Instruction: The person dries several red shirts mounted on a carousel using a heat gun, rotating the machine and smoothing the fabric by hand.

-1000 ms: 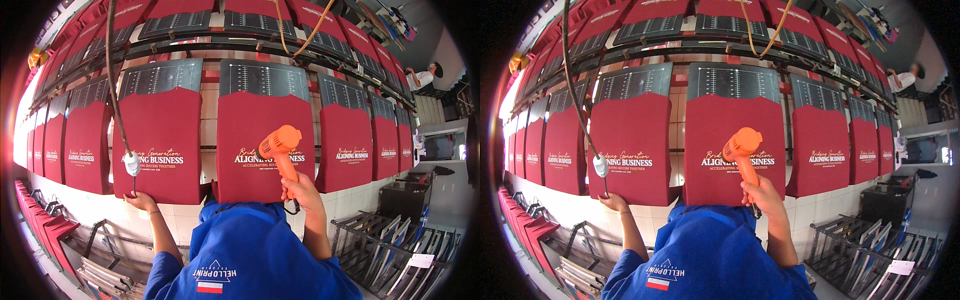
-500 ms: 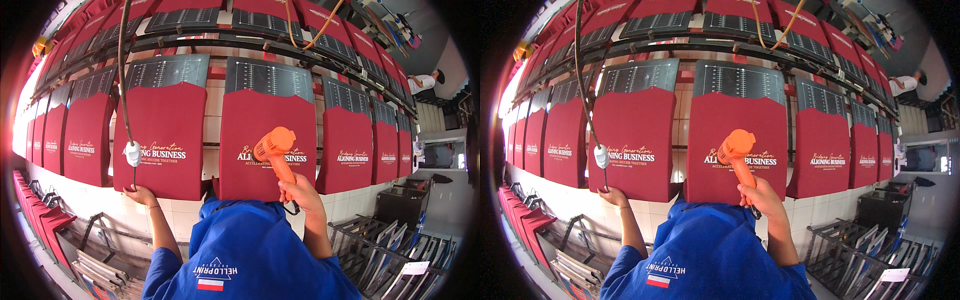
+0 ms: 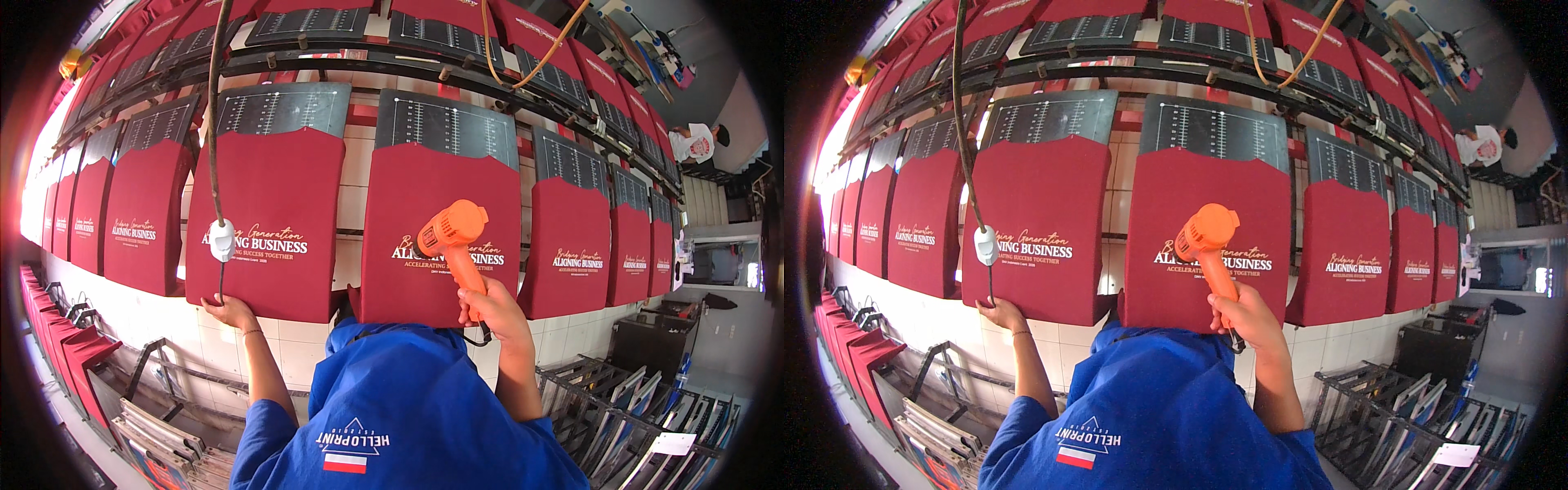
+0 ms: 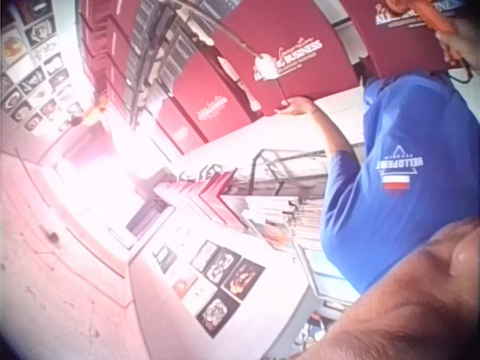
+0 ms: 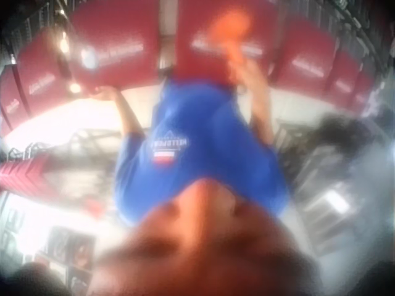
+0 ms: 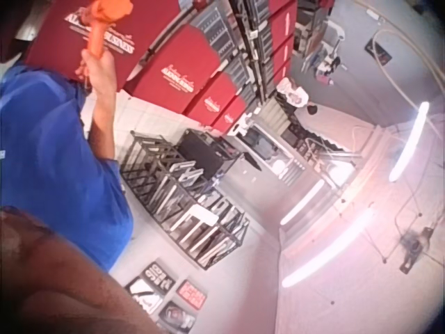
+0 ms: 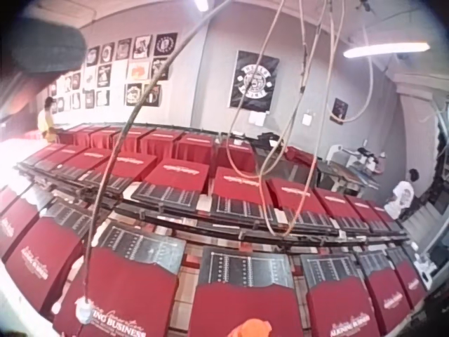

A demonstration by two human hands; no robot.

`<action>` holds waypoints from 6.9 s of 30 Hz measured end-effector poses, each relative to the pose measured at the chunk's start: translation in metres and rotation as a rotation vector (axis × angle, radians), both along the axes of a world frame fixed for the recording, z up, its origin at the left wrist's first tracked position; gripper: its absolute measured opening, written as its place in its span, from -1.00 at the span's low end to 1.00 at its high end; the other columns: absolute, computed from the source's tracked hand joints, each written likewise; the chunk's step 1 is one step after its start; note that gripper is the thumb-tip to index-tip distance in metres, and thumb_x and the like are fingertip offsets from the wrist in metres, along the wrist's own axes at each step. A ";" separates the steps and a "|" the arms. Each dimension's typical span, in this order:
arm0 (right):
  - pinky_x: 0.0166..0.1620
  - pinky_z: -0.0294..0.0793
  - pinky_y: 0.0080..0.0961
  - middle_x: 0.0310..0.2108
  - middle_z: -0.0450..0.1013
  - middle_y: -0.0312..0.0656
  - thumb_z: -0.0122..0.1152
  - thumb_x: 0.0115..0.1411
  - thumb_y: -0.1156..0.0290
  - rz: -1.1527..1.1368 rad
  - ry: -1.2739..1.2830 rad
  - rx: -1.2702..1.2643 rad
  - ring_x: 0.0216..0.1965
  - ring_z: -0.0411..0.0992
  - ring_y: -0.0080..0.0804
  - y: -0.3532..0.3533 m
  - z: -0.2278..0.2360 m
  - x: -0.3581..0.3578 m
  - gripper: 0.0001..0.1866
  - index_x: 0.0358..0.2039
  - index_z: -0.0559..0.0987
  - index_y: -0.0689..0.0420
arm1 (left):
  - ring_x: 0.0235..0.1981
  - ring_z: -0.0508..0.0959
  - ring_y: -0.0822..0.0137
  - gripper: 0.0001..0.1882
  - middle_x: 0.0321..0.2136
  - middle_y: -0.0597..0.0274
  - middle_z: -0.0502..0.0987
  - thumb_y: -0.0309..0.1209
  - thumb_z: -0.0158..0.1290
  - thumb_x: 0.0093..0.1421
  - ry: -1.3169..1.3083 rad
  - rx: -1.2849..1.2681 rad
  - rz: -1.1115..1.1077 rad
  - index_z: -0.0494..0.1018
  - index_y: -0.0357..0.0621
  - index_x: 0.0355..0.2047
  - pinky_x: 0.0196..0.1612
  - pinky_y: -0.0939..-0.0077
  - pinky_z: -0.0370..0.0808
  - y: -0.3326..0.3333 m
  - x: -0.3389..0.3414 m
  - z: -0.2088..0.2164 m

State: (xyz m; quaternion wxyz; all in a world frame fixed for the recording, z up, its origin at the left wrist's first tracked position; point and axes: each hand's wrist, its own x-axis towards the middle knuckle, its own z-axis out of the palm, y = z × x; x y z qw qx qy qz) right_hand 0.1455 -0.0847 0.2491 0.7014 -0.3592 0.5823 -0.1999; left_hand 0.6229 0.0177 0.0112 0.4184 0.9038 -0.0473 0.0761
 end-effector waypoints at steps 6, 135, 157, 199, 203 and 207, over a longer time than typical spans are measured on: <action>-0.54 0.43 -0.62 -0.55 0.38 -0.32 0.15 0.23 0.35 0.001 0.043 -0.027 -0.58 0.44 -0.58 0.000 0.000 0.008 -0.79 -0.24 0.42 0.22 | 0.18 0.32 -0.11 -0.49 0.19 -0.23 0.26 -0.31 -0.12 0.35 0.001 -0.008 0.001 0.16 -0.34 0.22 0.21 0.16 0.28 0.001 0.004 -0.002; -0.54 0.41 -0.59 -0.50 0.39 -0.29 0.12 0.21 0.38 -0.033 0.103 -0.070 -0.57 0.46 -0.52 0.047 -0.005 -0.016 -0.79 -0.22 0.42 0.22 | 0.20 0.30 -0.09 -0.49 0.19 -0.19 0.27 -0.30 -0.12 0.34 0.043 -0.042 0.011 0.17 -0.28 0.22 0.22 0.15 0.27 0.001 -0.002 0.001; -0.55 0.43 -0.59 -0.51 0.39 -0.29 0.14 0.21 0.36 -0.101 0.098 -0.040 -0.58 0.46 -0.52 0.050 -0.005 -0.045 -0.77 -0.20 0.43 0.22 | 0.22 0.28 -0.09 -0.46 0.21 -0.23 0.24 -0.32 -0.11 0.32 0.036 -0.050 -0.001 0.14 -0.35 0.24 0.27 0.19 0.24 0.000 -0.001 0.000; -0.53 0.44 -0.59 -0.53 0.40 -0.29 0.14 0.22 0.32 -0.285 0.149 -0.118 -0.56 0.45 -0.51 0.064 -0.010 -0.089 -0.74 -0.18 0.43 0.22 | 0.18 0.34 -0.11 -0.43 0.19 -0.23 0.28 -0.27 -0.07 0.32 0.009 0.021 -0.014 0.14 -0.36 0.23 0.23 0.16 0.30 0.003 0.002 -0.005; -0.52 0.44 -0.58 -0.53 0.40 -0.28 0.14 0.22 0.31 -0.297 0.135 -0.084 -0.56 0.45 -0.49 0.065 -0.011 -0.105 -0.76 -0.22 0.43 0.21 | 0.17 0.35 -0.11 -0.43 0.18 -0.23 0.29 -0.27 -0.08 0.32 -0.020 0.029 -0.013 0.14 -0.35 0.23 0.22 0.16 0.32 0.006 0.008 -0.012; -0.52 0.43 -0.57 -0.54 0.40 -0.28 0.14 0.22 0.30 -0.331 0.133 -0.110 -0.57 0.46 -0.48 0.067 -0.012 -0.112 -0.76 -0.24 0.43 0.20 | 0.17 0.35 -0.11 -0.45 0.18 -0.22 0.29 -0.27 -0.10 0.32 -0.008 0.044 -0.011 0.15 -0.33 0.23 0.21 0.16 0.32 0.007 0.010 -0.015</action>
